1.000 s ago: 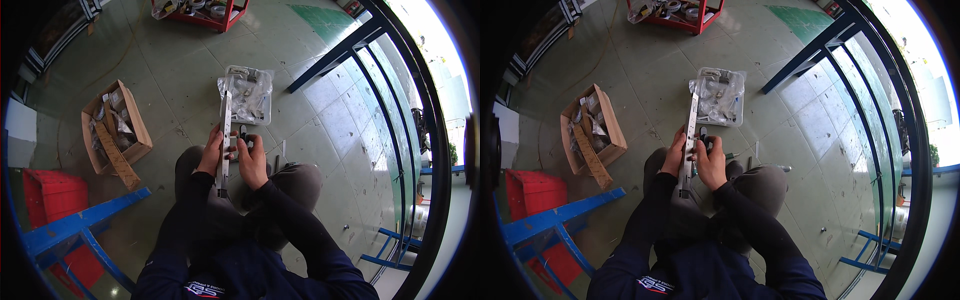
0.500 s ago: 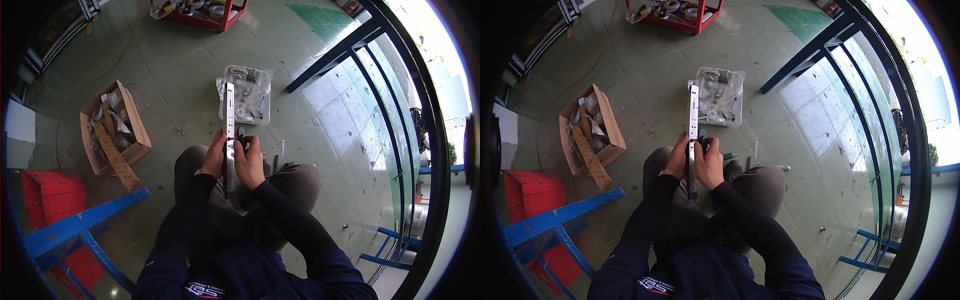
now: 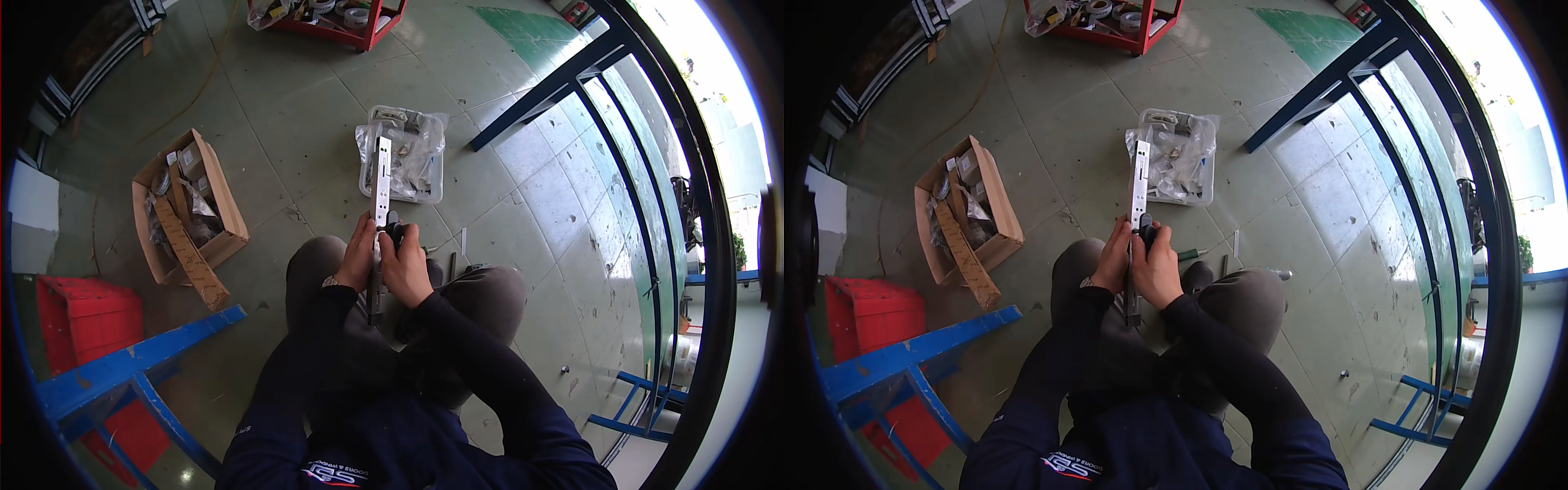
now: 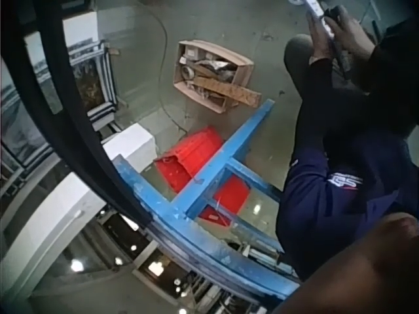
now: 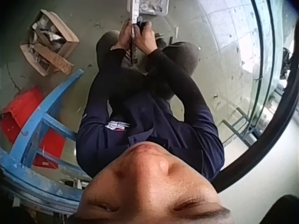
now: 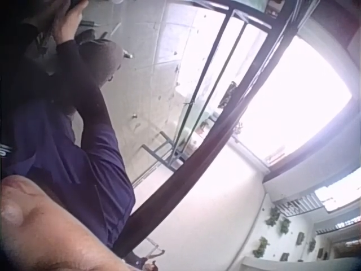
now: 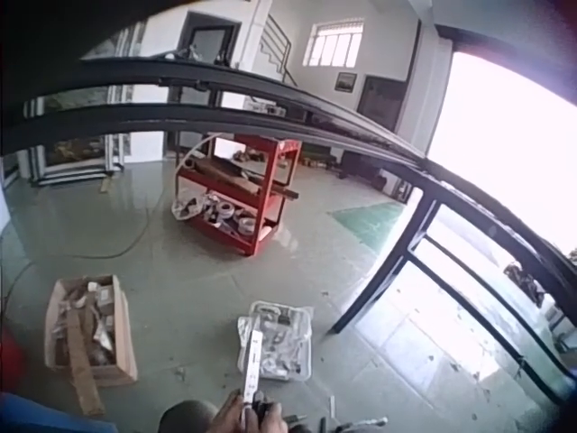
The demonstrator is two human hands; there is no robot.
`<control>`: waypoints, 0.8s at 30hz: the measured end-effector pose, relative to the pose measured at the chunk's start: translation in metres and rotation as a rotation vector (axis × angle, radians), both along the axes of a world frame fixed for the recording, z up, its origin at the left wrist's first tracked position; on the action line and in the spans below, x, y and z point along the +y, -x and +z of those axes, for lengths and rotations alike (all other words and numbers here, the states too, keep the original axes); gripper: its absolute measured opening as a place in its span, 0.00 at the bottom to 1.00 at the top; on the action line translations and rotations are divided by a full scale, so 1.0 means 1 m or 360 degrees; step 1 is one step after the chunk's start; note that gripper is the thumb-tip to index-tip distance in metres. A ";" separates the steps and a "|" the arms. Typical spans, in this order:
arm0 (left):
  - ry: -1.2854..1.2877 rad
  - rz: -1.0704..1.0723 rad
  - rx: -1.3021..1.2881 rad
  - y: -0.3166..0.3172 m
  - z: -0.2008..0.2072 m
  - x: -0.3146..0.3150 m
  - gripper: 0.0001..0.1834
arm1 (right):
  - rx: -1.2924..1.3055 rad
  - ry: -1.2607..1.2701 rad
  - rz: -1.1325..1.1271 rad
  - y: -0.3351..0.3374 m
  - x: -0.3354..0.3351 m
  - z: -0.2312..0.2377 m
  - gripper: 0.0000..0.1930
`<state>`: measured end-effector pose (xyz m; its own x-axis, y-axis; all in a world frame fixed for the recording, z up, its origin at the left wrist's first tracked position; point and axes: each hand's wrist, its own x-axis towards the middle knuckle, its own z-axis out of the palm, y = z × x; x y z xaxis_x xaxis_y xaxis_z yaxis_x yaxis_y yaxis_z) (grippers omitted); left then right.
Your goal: The person assembles and fits metal strips onto a curved frame using a drill, hammer, and screwdriver, securing them with screws from a parts bin.
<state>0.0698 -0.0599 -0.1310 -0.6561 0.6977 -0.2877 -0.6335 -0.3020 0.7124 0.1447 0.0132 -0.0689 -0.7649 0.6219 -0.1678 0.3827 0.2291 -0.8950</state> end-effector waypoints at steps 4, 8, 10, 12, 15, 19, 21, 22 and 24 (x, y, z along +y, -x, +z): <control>0.0096 0.0003 0.0037 0.000 0.001 -0.001 0.19 | 0.0093 -0.0199 0.0067 0.000 0.000 0.002 0.19; 0.0136 -0.0034 -0.0016 0.002 -0.010 -0.002 0.20 | 0.0025 -0.0178 0.0188 0.000 0.005 0.013 0.17; 0.0144 -0.0076 0.0017 0.004 -0.016 -0.001 0.19 | -0.0279 -0.0574 0.0530 0.000 0.016 0.022 0.18; 0.0153 -0.0109 0.0054 0.008 -0.022 -0.004 0.18 | -0.0356 -0.0556 0.0600 0.001 0.027 0.040 0.18; -0.0041 -0.0465 -0.0334 0.011 -0.024 -0.009 0.16 | -0.0565 -0.0839 0.1014 0.002 0.047 0.055 0.15; -0.0148 -0.0507 -0.0528 0.006 -0.005 -0.004 0.17 | -0.0373 -0.1182 0.1471 0.012 0.083 0.078 0.14; -0.0173 -0.0533 -0.0524 0.004 0.010 -0.006 0.20 | -0.0324 -0.1342 0.1676 0.020 0.095 0.091 0.16; -0.0174 -0.0572 -0.0583 0.002 0.018 -0.009 0.26 | -0.0267 -0.1498 0.1881 0.024 0.099 0.096 0.17; -0.0191 -0.0633 -0.0645 -0.002 0.031 -0.008 0.32 | -0.0421 -0.1511 0.2010 0.030 0.106 0.111 0.21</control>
<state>0.0715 -0.0675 -0.1001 -0.1909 0.9111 -0.3653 -0.9299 -0.0487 0.3647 0.1146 0.1196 0.0416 -0.8591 -0.4056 -0.3122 -0.3606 0.9125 -0.1931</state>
